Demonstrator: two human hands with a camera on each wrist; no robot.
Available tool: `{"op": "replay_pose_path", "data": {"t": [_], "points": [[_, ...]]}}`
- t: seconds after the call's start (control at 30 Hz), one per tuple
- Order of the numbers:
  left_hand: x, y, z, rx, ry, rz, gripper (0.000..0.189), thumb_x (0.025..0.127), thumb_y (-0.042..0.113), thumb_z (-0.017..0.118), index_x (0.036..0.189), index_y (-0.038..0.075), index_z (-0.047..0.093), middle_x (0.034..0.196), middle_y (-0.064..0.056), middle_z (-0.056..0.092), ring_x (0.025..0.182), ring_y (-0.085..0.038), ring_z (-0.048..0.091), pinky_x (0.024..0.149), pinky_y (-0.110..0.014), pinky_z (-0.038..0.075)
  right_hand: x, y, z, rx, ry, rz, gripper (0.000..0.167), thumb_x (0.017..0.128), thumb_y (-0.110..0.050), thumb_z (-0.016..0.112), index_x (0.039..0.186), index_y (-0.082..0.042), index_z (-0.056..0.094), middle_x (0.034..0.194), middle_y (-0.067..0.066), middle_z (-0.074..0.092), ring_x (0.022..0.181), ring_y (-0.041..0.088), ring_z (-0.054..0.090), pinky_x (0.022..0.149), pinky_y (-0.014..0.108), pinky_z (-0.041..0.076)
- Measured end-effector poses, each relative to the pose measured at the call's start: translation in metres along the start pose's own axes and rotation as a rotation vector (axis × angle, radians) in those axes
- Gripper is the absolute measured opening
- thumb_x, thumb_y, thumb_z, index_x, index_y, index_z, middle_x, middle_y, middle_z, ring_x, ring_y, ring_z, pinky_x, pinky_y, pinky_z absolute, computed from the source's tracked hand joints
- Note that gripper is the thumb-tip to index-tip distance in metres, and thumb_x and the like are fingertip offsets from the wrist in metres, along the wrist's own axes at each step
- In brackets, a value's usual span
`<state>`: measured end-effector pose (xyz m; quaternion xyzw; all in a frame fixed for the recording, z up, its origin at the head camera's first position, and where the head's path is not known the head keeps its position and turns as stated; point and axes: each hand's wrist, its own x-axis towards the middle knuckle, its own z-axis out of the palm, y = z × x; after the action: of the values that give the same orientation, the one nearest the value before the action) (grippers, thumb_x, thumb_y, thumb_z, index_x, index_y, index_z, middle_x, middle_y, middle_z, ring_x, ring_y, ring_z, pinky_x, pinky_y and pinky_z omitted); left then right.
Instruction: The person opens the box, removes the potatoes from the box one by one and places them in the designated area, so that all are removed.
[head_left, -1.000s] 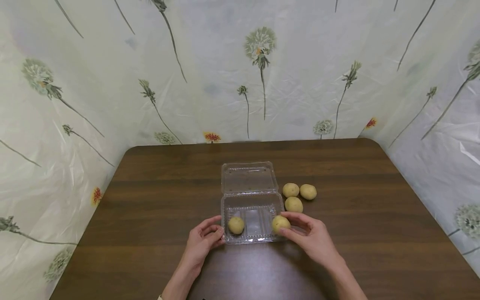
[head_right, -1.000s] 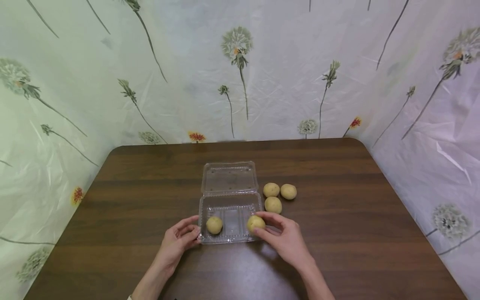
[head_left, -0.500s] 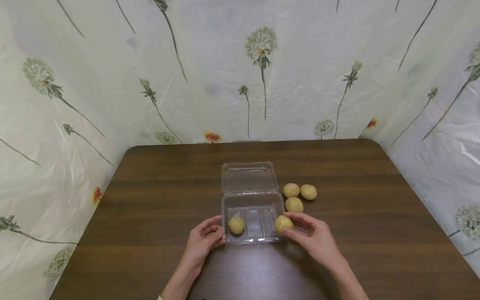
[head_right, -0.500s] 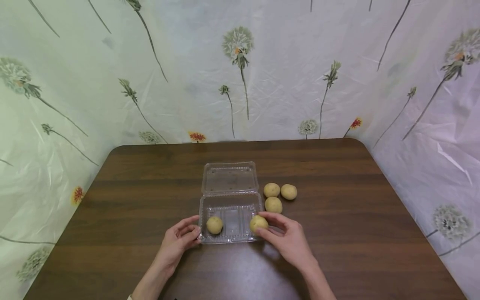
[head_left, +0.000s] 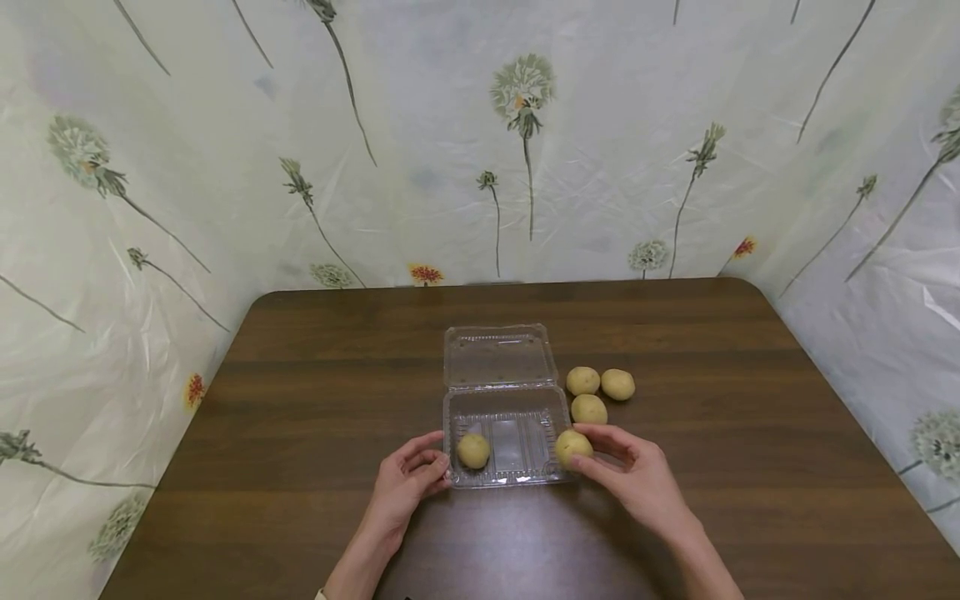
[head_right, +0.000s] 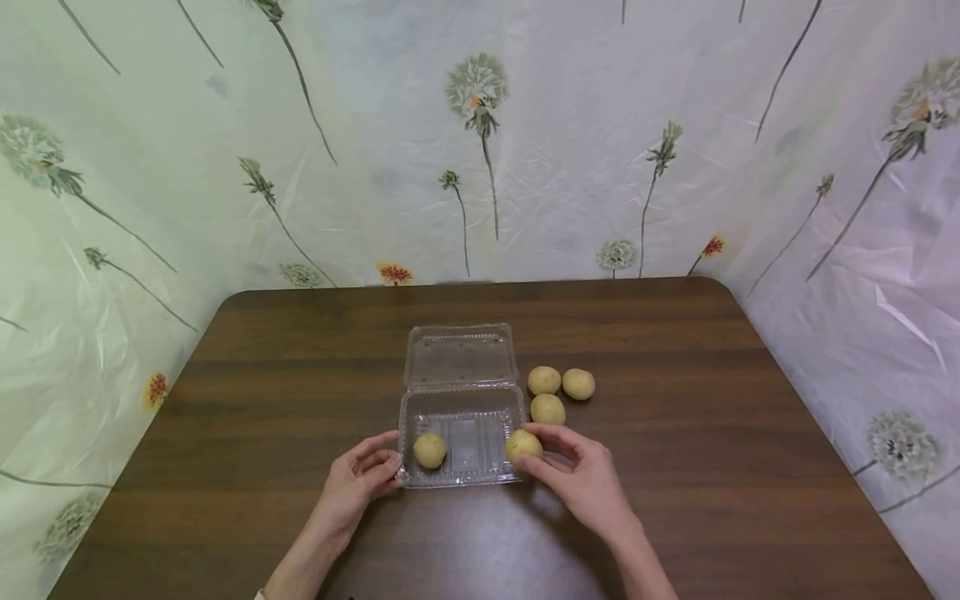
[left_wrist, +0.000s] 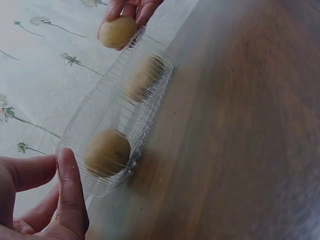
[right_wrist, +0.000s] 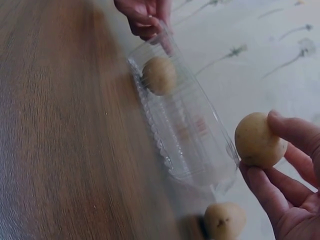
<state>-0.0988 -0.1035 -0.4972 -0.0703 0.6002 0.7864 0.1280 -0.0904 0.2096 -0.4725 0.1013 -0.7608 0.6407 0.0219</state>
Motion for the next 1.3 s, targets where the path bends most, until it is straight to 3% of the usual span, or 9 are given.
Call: {"op": "replay_pose_path", "data": {"t": [1.3], "points": [[0.001,-0.001,0.000,0.016,0.013,-0.013,0.046,0.090,0.003,0.069,0.133,-0.005,0.053,0.093,-0.008,0.062,0.078,-0.015,0.063,0.074,-0.029,0.058,-0.005,0.003,-0.015,-0.067,0.047,0.034,0.040,0.084,-0.007,0.077,0.122,0.001,0.064,0.115,0.015,0.068,0.106,0.009,0.063,0.086,0.021,0.052]]}}
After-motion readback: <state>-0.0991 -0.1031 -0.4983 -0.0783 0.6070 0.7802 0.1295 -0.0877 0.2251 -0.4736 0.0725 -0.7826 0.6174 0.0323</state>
